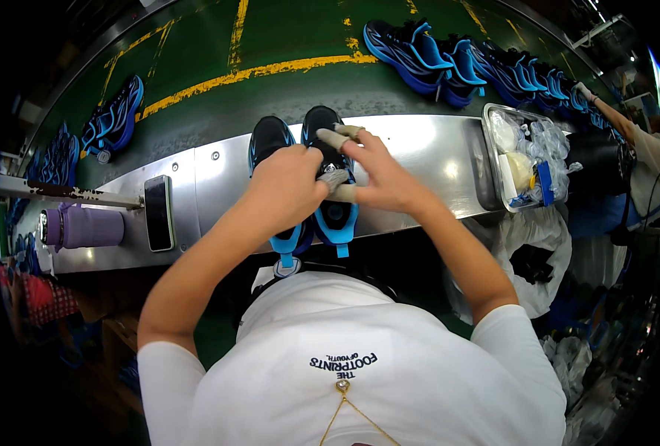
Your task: The person cleans various pairs of blue and black shoes by hand using a small cloth to wipe the surfaces. They pick up one shoe at a time, wipe the toe and sides, and then place it back onto a row on the workbench.
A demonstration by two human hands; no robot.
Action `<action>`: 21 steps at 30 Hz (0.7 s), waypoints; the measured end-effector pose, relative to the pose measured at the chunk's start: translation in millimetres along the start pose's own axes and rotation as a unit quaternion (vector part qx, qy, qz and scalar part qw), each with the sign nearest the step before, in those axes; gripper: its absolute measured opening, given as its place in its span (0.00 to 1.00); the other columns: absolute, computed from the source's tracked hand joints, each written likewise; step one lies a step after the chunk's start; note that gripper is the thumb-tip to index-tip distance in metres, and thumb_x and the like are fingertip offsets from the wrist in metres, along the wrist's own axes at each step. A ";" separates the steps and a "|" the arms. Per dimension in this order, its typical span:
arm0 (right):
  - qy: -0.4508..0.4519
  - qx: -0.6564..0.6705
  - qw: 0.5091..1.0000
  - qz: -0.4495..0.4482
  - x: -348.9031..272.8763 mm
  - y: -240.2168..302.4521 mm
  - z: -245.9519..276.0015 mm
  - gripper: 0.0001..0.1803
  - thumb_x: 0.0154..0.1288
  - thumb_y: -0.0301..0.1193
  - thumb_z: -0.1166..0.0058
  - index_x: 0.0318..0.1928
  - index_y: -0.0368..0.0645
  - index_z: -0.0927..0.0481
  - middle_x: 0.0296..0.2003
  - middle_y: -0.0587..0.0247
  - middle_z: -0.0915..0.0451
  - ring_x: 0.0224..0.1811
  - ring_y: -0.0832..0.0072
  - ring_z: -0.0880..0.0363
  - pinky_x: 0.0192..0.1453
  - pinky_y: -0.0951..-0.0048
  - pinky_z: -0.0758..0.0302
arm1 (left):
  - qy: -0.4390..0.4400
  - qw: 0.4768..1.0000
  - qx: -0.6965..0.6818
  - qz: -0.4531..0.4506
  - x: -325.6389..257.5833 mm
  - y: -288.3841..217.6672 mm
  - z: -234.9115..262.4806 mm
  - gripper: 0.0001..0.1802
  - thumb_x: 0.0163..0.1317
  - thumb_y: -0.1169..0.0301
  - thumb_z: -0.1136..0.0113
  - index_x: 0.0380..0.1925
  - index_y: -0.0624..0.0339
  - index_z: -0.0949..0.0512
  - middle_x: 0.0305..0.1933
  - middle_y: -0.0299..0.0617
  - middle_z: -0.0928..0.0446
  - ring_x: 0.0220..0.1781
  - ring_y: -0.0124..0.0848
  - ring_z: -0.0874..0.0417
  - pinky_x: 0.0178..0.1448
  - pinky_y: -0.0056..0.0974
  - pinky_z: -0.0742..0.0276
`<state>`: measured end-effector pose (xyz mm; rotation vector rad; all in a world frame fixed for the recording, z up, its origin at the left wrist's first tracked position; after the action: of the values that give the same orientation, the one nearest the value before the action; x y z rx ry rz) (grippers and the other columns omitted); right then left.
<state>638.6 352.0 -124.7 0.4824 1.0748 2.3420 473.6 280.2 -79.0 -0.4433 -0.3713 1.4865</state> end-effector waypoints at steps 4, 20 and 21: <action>-0.051 0.007 0.999 0.004 -4.4 -26.5 -30.7 0.44 0.49 0.48 0.32 0.67 0.49 0.31 0.64 0.43 0.38 0.67 0.47 0.41 0.72 0.52 0.42 | 0.144 0.983 0.117 0.004 39.3 0.8 -13.6 0.22 0.55 0.54 0.42 0.41 0.60 0.18 0.37 0.49 0.17 0.38 0.44 0.14 0.44 0.45 0.18; -0.077 0.089 0.992 -0.034 -23.9 -39.5 -26.4 0.45 0.46 0.42 0.28 0.67 0.51 0.30 0.68 0.47 0.40 0.69 0.51 0.41 0.72 0.55 0.40 | 0.041 0.993 0.004 -0.107 24.3 -1.8 -27.9 0.23 0.46 0.70 0.34 0.44 0.63 0.24 0.37 0.51 0.21 0.42 0.50 0.20 0.45 0.44 0.24; -0.077 0.090 0.992 -0.034 -24.4 -39.4 -20.5 0.45 0.46 0.42 0.28 0.67 0.51 0.30 0.68 0.47 0.40 0.69 0.51 0.41 0.72 0.55 0.40 | 0.023 0.991 -0.029 -0.127 20.0 2.2 -26.4 0.24 0.47 0.74 0.35 0.48 0.63 0.27 0.39 0.50 0.23 0.44 0.50 0.22 0.47 0.43 0.25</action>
<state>659.7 347.4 -170.6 0.6702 1.2141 2.1218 486.0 298.7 -103.7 -0.4581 -0.4187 1.2182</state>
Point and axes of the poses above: each hand's wrist, its own x-axis towards the middle knuckle, its own z-axis out of the back of the hand, y = z × x, the point moved 2 cm from there along x, towards the middle knuckle
